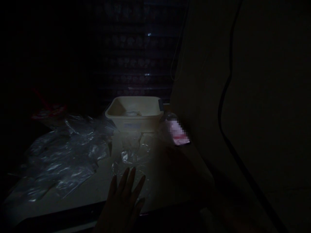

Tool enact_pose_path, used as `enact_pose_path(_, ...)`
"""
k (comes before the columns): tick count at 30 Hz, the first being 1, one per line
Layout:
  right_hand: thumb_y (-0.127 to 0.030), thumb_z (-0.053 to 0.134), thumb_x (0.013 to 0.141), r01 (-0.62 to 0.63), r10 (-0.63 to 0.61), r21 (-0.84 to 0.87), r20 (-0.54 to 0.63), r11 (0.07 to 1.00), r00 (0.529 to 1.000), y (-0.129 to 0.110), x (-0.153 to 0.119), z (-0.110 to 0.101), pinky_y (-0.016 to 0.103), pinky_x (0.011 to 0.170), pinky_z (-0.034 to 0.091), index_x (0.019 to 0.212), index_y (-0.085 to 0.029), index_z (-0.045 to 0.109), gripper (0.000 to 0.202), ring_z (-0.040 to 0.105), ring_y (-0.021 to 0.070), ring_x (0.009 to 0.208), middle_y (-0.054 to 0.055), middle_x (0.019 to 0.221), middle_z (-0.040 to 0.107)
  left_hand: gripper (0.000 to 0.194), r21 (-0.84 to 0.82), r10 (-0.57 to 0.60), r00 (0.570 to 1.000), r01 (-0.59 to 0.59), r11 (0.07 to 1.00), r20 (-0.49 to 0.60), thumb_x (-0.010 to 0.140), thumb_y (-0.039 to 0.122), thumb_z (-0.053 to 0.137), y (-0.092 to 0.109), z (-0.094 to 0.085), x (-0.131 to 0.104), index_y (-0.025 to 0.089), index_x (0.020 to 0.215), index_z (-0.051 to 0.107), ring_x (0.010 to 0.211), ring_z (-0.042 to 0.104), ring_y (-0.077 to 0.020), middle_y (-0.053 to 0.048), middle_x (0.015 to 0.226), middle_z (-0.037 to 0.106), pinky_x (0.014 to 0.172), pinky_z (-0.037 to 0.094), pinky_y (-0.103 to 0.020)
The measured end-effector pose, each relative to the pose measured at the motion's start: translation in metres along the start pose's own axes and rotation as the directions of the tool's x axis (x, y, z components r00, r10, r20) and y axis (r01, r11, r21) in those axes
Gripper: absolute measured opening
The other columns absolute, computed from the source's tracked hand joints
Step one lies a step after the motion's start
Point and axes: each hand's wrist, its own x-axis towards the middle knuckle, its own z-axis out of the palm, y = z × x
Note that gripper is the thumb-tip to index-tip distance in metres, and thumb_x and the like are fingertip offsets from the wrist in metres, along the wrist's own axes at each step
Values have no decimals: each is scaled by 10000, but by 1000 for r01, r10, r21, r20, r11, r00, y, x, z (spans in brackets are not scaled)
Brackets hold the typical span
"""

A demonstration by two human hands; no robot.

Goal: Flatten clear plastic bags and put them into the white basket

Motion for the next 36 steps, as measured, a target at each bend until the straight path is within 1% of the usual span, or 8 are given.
enact_pose_path(5,-284,416,803,17,-17,23,0,1000,1000,-15,-5,12,352,729,426,1033,-166,464,263,500,151,870,62,1049,483,494,13,-13,1000,13,1000,-5,778,384,359,1,-2,-2,288,1247,238,1160,253,-321,-93,1282,319,853,234,-545)
enact_pose_path(14,-284,403,809,-20,22,54,-38,998,999,-1,-1,-2,350,743,420,1024,-185,473,247,493,148,881,62,1066,476,508,39,7,1000,-7,999,12,770,384,364,1,-4,-1,280,1250,235,1154,260,-333,-118,1277,318,827,254,-558)
enact_pose_path(19,-300,393,809,11,-5,93,-67,996,998,-44,2,15,422,835,359,1124,-197,412,332,426,199,1020,81,1179,410,508,48,-60,998,60,997,-8,769,392,360,13,-2,-1,227,1242,278,1146,274,-338,-131,1267,332,833,255,-554)
enact_pose_path(22,-252,364,797,56,-48,111,-74,992,996,-70,2,26,381,893,344,1191,-148,366,407,317,215,1136,105,1241,365,507,28,-73,997,72,997,29,780,376,330,14,-3,0,149,1232,306,1155,270,-308,-134,1272,323,859,278,-495)
enact_pose_path(25,-264,377,771,112,-105,129,-60,985,993,-79,2,28,407,940,287,1225,-78,308,496,213,232,1188,122,1284,297,480,8,-88,995,87,996,50,793,367,298,2,-4,3,106,1189,373,1141,304,-293,-146,1236,377,865,291,-465)
enact_pose_path(30,-267,377,761,114,-114,150,-8,982,993,-76,2,20,406,967,238,1241,-87,280,522,160,218,1205,99,1312,240,408,27,-160,987,160,987,14,821,319,243,-31,3,9,148,1147,421,1142,304,-288,-138,1204,422,878,232,-508)
enact_pose_path(33,-239,397,744,100,-101,148,3,984,995,-77,2,20,412,968,233,1244,-86,273,538,153,223,1206,102,1314,235,423,108,-207,978,205,973,3,821,331,245,-48,3,10,117,1139,425,1135,304,-311,-161,1218,396,874,216,-529)
enact_pose_path(36,-231,397,744,110,-114,151,13,982,993,-77,2,20,413,966,233,1246,-80,265,541,138,226,1209,109,1319,219,452,177,-256,967,251,952,5,813,331,263,-56,-7,12,98,1187,360,1133,292,-341,-187,1252,333,846,246,-535)
